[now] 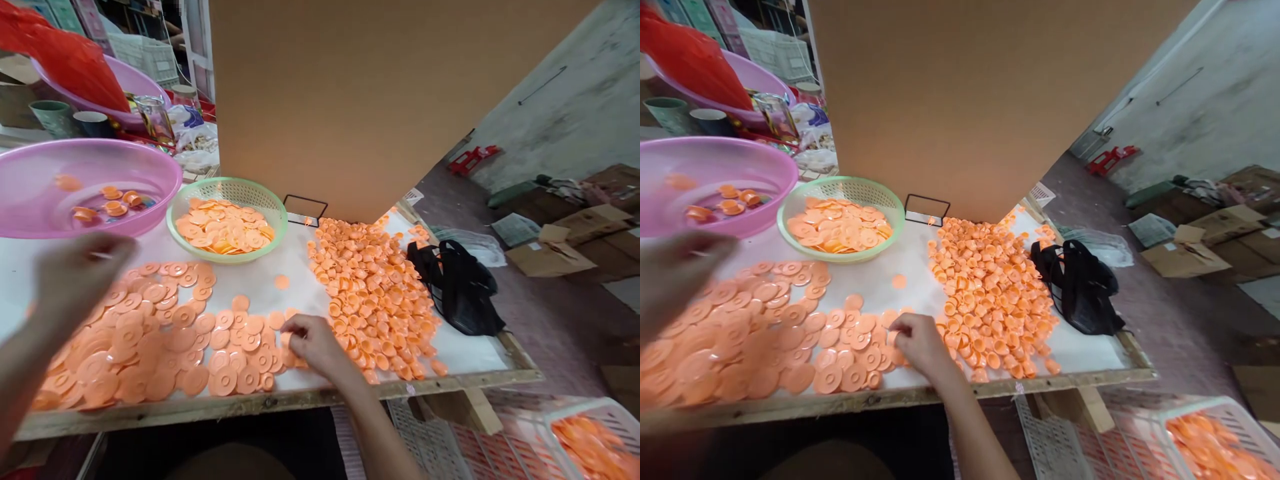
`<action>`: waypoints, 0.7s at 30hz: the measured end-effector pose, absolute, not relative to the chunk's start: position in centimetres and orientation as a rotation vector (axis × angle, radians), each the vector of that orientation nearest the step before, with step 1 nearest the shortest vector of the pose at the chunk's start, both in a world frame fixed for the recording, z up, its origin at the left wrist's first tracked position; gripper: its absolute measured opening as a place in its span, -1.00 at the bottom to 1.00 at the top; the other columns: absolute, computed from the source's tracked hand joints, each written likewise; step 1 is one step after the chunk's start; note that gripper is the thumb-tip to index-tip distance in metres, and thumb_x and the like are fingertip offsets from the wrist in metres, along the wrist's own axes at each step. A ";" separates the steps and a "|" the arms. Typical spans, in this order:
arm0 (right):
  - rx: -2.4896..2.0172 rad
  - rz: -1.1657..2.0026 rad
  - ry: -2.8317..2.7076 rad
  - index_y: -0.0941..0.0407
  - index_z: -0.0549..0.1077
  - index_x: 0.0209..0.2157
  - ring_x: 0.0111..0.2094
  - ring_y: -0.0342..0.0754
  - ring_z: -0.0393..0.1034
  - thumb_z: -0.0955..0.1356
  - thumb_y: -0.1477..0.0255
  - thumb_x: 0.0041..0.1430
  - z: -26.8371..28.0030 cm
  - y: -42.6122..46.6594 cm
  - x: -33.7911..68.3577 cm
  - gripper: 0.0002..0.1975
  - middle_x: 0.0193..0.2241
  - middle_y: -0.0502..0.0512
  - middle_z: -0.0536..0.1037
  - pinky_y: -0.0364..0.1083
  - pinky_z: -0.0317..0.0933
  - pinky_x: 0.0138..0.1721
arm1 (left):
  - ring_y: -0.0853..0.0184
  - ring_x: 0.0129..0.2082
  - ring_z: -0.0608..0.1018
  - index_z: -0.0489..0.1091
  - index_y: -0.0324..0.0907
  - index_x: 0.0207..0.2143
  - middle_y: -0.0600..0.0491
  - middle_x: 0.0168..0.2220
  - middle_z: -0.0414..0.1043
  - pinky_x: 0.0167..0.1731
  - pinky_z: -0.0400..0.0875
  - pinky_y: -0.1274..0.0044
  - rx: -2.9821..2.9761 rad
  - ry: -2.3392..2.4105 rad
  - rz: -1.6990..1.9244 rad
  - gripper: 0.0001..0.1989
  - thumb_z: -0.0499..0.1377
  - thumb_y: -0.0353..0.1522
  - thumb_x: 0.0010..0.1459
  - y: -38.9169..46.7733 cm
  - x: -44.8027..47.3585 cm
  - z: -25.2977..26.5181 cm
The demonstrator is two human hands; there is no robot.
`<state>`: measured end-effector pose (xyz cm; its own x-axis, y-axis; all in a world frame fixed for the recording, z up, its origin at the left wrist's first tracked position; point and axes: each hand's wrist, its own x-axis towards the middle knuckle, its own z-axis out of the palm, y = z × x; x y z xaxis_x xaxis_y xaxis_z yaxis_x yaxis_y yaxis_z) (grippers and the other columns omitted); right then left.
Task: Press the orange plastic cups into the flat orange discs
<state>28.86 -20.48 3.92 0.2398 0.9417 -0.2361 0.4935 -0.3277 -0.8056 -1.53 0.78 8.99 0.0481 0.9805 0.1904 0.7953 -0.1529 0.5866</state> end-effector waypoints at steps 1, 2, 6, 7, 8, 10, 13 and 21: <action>-1.867 1.085 -1.305 0.11 0.57 -0.37 -0.50 -0.15 0.40 0.31 0.61 -0.08 3.4 -20.2 28.0 -0.75 -0.53 -0.05 0.54 -0.22 0.20 -0.48 | 0.37 -0.40 0.51 0.49 -0.15 -0.25 0.12 -0.35 0.53 -0.31 0.45 0.54 2.118 1.485 0.738 -0.67 0.14 -0.11 0.08 -2.0 0.7 7.4; -1.834 1.159 -1.286 0.12 0.56 -0.38 -0.54 -0.16 0.38 0.31 0.61 -0.09 2.9 -19.7 27.5 -0.76 -0.57 -0.06 0.52 -0.23 0.18 -0.52 | 0.33 -0.29 0.55 0.50 -0.12 -0.27 0.09 -0.27 0.56 -0.21 0.46 0.51 2.245 1.105 0.612 -0.70 0.11 -0.14 0.13 -4.6 2.8 5.7; -1.870 1.170 -0.998 0.14 0.49 -0.33 -0.68 -0.19 0.28 0.26 0.59 -0.08 1.6 -18.0 28.0 -0.75 -0.68 -0.13 0.40 -0.23 0.18 -0.61 | -0.04 0.27 0.22 0.22 -0.04 0.23 -0.12 0.27 0.20 0.24 -0.10 0.00 2.653 0.601 0.264 -0.25 0.15 0.08 0.06 -9.9 7.5 0.0; -1.880 1.153 -0.948 0.14 0.48 -0.33 -0.69 -0.19 0.27 0.25 0.59 -0.08 1.6 -17.9 28.5 -0.74 -0.70 -0.14 0.38 -0.22 0.18 -0.63 | -0.14 0.32 0.09 0.09 -0.09 0.30 -0.20 0.32 0.07 0.22 -0.24 -0.09 2.719 0.668 0.268 -0.06 0.15 0.17 -0.03 -10.0 7.5 -0.7; -1.884 1.144 -0.924 0.14 0.47 -0.33 -0.70 -0.19 0.27 0.25 0.58 -0.08 1.7 -18.0 28.9 -0.75 -0.71 -0.15 0.37 -0.22 0.19 -0.64 | -0.21 0.34 -0.02 -0.01 -0.16 0.34 -0.27 0.34 -0.04 0.19 -0.33 -0.14 2.768 0.750 0.295 0.09 0.12 0.25 -0.11 -9.8 7.2 -1.2; -1.865 1.184 -0.925 0.14 0.47 -0.36 -0.68 -0.18 0.31 0.26 0.56 -0.09 2.0 -18.5 29.3 -0.78 -0.69 -0.13 0.40 -0.22 0.21 -0.64 | -0.23 0.35 -0.14 -0.11 -0.21 0.36 -0.32 0.36 -0.14 0.20 -0.42 -0.11 2.852 0.783 0.336 0.18 0.05 0.30 -0.14 -9.3 6.2 -1.3; -1.840 1.278 -0.908 0.12 0.47 -0.39 -0.68 -0.16 0.33 0.27 0.53 -0.10 2.0 -19.3 28.7 -0.81 -0.68 -0.11 0.42 -0.21 0.23 -0.65 | -0.08 0.37 -0.08 -0.13 -0.04 0.36 -0.15 0.38 -0.10 0.25 -0.46 0.01 2.949 0.456 0.280 -0.04 -0.03 0.23 0.03 -9.4 5.0 -0.7; -1.858 1.156 -0.786 0.12 0.40 -0.47 -0.73 -0.18 0.28 0.30 0.50 -0.17 2.0 -18.5 31.8 -0.88 -0.73 -0.14 0.38 -0.22 0.20 -0.69 | 0.07 0.18 0.30 0.46 -0.08 -0.06 -0.08 0.09 0.39 0.22 -0.09 0.08 2.743 0.595 0.362 -0.72 0.08 -0.21 0.27 -9.7 9.3 1.3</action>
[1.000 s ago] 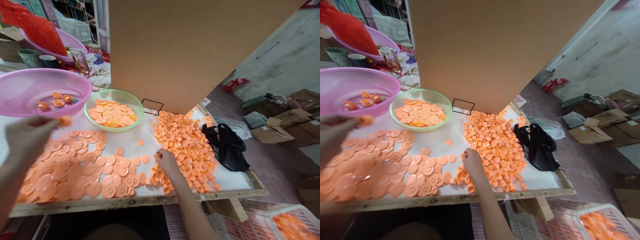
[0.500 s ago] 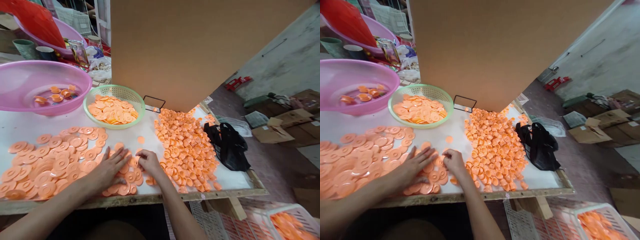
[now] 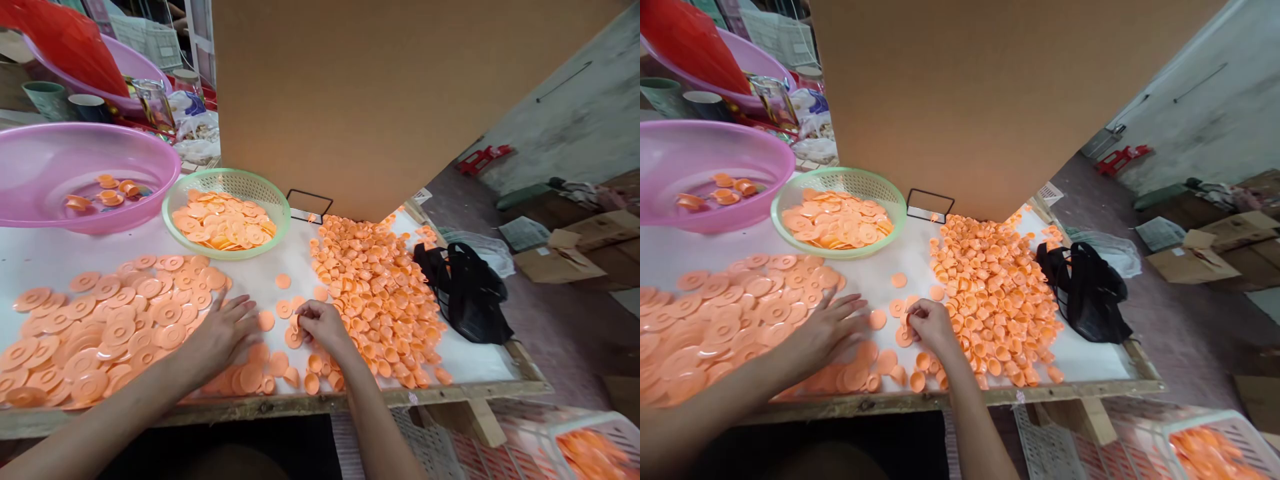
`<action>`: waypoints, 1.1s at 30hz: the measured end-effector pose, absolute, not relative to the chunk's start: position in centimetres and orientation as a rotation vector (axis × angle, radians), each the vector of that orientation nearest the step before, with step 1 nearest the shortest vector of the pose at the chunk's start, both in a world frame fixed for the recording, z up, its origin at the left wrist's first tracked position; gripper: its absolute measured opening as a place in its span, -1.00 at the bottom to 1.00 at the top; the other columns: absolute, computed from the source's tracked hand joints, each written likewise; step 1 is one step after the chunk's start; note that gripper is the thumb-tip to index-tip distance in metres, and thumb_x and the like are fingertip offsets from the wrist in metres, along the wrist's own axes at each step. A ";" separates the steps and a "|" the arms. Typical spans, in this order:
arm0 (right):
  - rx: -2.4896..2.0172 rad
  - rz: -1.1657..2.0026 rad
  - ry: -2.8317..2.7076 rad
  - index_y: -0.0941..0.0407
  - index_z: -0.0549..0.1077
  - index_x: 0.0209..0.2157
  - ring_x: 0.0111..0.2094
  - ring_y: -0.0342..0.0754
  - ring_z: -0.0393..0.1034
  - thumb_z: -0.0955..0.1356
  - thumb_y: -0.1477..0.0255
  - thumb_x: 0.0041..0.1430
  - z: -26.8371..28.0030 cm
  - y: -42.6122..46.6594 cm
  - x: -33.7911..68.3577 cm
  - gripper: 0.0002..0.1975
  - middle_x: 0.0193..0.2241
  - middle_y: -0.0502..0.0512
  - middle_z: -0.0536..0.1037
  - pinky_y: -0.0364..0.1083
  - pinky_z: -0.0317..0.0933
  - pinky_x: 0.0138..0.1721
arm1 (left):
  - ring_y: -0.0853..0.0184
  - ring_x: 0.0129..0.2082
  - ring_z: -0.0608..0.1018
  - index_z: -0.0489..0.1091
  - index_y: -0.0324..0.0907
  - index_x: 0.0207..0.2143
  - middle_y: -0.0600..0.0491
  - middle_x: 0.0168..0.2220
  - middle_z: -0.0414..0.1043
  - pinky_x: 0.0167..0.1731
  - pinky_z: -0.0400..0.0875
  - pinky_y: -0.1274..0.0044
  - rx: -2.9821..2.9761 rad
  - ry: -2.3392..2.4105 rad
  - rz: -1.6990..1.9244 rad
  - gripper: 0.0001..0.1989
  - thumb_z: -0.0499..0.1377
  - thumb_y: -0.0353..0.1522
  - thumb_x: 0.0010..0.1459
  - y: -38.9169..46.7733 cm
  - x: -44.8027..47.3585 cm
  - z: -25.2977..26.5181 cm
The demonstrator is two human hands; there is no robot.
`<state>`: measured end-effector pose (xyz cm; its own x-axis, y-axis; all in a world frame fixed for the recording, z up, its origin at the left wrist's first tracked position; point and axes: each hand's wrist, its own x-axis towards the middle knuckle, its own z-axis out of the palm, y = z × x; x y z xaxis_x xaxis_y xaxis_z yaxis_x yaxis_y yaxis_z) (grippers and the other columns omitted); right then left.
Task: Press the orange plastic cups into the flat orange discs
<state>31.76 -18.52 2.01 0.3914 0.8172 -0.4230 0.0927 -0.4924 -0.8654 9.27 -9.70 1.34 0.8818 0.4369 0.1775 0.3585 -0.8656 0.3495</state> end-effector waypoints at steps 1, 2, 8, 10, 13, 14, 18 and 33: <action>-1.874 1.121 -0.785 0.12 0.40 -0.47 -0.73 -0.19 0.27 0.30 0.49 -0.15 2.2 -18.3 32.2 -0.89 -0.73 -0.14 0.38 -0.22 0.21 -0.68 | 0.13 0.08 0.38 0.47 -0.11 -0.10 -0.07 0.00 0.45 0.18 0.04 0.13 2.683 0.630 0.365 -0.77 0.10 -0.29 0.26 -9.6 10.6 1.6; -1.898 1.083 -0.785 0.13 0.40 -0.47 -0.73 -0.19 0.26 0.30 0.48 -0.13 2.4 -18.0 32.4 -0.91 -0.74 -0.14 0.37 -0.22 0.21 -0.68 | 0.16 0.00 0.43 0.48 -0.12 -0.13 -0.05 -0.08 0.48 0.10 0.14 0.19 2.624 0.672 0.360 -0.80 0.14 -0.34 0.22 -9.5 11.9 1.8; -1.992 1.059 -0.852 0.11 0.37 -0.54 -0.71 -0.18 0.25 0.31 0.50 -0.07 2.5 -16.1 31.2 -0.97 -0.73 -0.12 0.35 -0.21 0.17 -0.67 | 0.23 -0.23 0.47 0.52 -0.14 -0.40 0.01 -0.32 0.46 -0.21 0.20 0.38 2.438 0.900 0.309 -0.88 0.17 -0.40 0.11 -9.3 15.9 1.6; -2.006 1.051 -0.884 0.11 0.37 -0.57 -0.69 -0.19 0.24 0.31 0.54 -0.09 2.4 -15.6 30.6 -0.93 -0.73 -0.12 0.34 -0.22 0.13 -0.65 | 0.27 -0.30 0.47 0.52 -0.15 -0.45 0.01 -0.37 0.46 -0.24 0.19 0.42 2.397 0.899 0.302 -0.85 0.16 -0.38 0.12 -9.1 15.9 1.4; -2.109 0.865 -1.089 0.11 0.35 -0.62 -0.62 -0.18 0.26 0.31 0.61 -0.12 2.4 -15.0 30.1 -0.87 -0.70 -0.09 0.36 -0.22 0.09 -0.57 | 0.30 -0.35 0.47 0.53 -0.18 -0.49 0.01 -0.42 0.47 -0.27 0.21 0.46 2.283 0.883 0.284 -0.83 0.14 -0.41 0.09 -8.4 15.7 1.3; -2.146 0.781 -1.183 0.11 0.35 -0.62 -0.58 -0.17 0.27 0.31 0.63 -0.12 2.5 -14.8 30.0 -0.85 -0.68 -0.07 0.39 -0.21 0.08 -0.54 | 0.32 -0.38 0.47 0.53 -0.18 -0.49 0.02 -0.43 0.48 -0.30 0.23 0.48 2.248 0.871 0.275 -0.82 0.13 -0.43 0.07 -8.1 15.7 1.3; -2.198 0.694 -1.359 0.11 0.37 -0.61 -0.53 -0.15 0.29 0.31 0.65 -0.11 2.7 -14.4 30.0 -0.84 -0.62 -0.03 0.45 -0.20 0.07 -0.50 | 0.36 -0.43 0.51 0.57 -0.14 -0.37 0.09 -0.45 0.54 -0.43 0.27 0.57 2.003 0.919 0.204 -0.79 0.11 -0.39 0.06 -7.0 16.4 2.2; -2.066 1.149 -0.975 0.11 0.40 -0.53 -0.68 -0.15 0.30 0.33 0.56 -0.02 2.8 -14.5 30.3 -0.91 -0.73 -0.12 0.35 -0.19 0.16 -0.60 | 0.32 -0.50 0.48 0.46 -0.16 -0.60 0.06 -0.56 0.49 -0.56 0.14 0.56 1.913 1.192 0.172 -0.84 0.13 -0.35 -0.04 -8.1 17.9 2.3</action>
<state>30.30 -14.49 2.78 0.3631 0.8128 -0.4554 0.3175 -0.5675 -0.7597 17.94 -8.13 2.31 0.5355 0.7889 -0.3015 0.6719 -0.1816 0.7181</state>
